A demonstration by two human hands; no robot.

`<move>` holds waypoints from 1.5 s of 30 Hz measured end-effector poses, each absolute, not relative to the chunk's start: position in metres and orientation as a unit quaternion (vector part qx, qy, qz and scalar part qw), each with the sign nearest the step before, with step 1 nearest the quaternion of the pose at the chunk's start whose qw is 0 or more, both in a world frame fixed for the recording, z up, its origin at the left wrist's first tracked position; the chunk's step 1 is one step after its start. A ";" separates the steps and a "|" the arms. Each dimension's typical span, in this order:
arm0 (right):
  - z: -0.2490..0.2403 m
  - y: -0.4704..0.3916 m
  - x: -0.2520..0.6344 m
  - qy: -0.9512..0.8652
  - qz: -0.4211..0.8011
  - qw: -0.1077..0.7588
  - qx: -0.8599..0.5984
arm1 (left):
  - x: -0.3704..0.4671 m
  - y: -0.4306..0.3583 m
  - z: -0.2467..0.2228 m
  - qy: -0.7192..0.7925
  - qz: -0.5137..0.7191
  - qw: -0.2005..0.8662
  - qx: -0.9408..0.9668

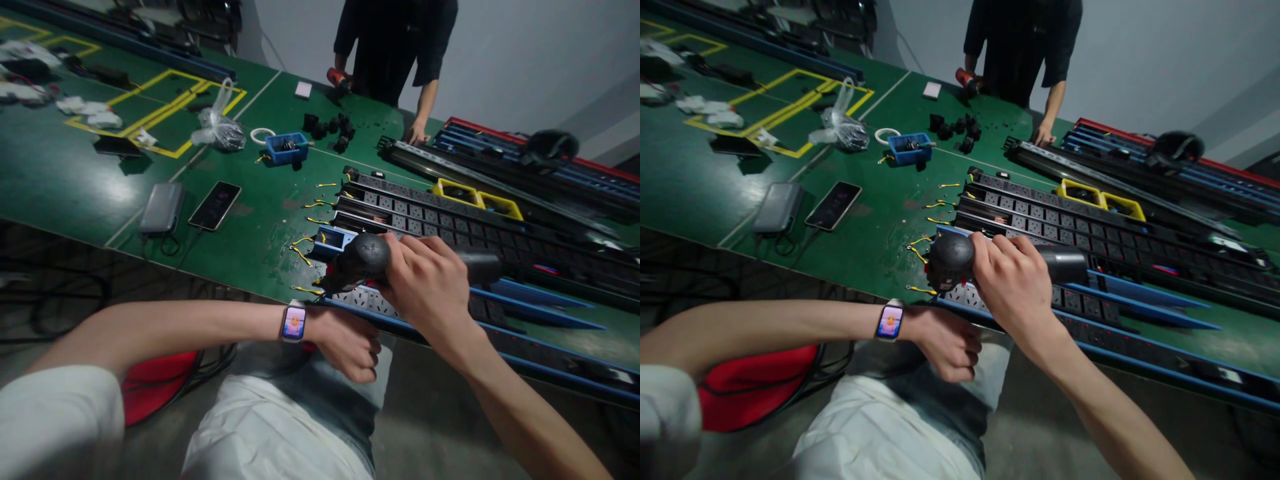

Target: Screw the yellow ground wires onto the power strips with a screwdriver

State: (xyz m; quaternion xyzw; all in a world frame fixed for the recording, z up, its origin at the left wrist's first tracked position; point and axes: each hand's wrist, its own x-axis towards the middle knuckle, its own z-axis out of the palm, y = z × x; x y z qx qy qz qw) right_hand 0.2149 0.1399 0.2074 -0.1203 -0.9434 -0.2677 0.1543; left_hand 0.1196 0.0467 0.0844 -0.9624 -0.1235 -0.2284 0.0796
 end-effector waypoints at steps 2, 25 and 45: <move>0.208 0.139 0.215 -0.943 -0.269 0.152 -0.122 | 0.120 0.049 0.081 -0.134 -0.207 0.069 -0.967; 0.204 0.136 0.220 -0.945 -0.249 0.148 -0.152 | 0.044 -0.004 0.032 -0.509 -0.335 0.109 -0.785; 0.210 0.134 0.216 -0.950 -0.243 0.158 -0.118 | 0.037 -0.007 -0.006 -0.703 -0.296 -0.053 -0.644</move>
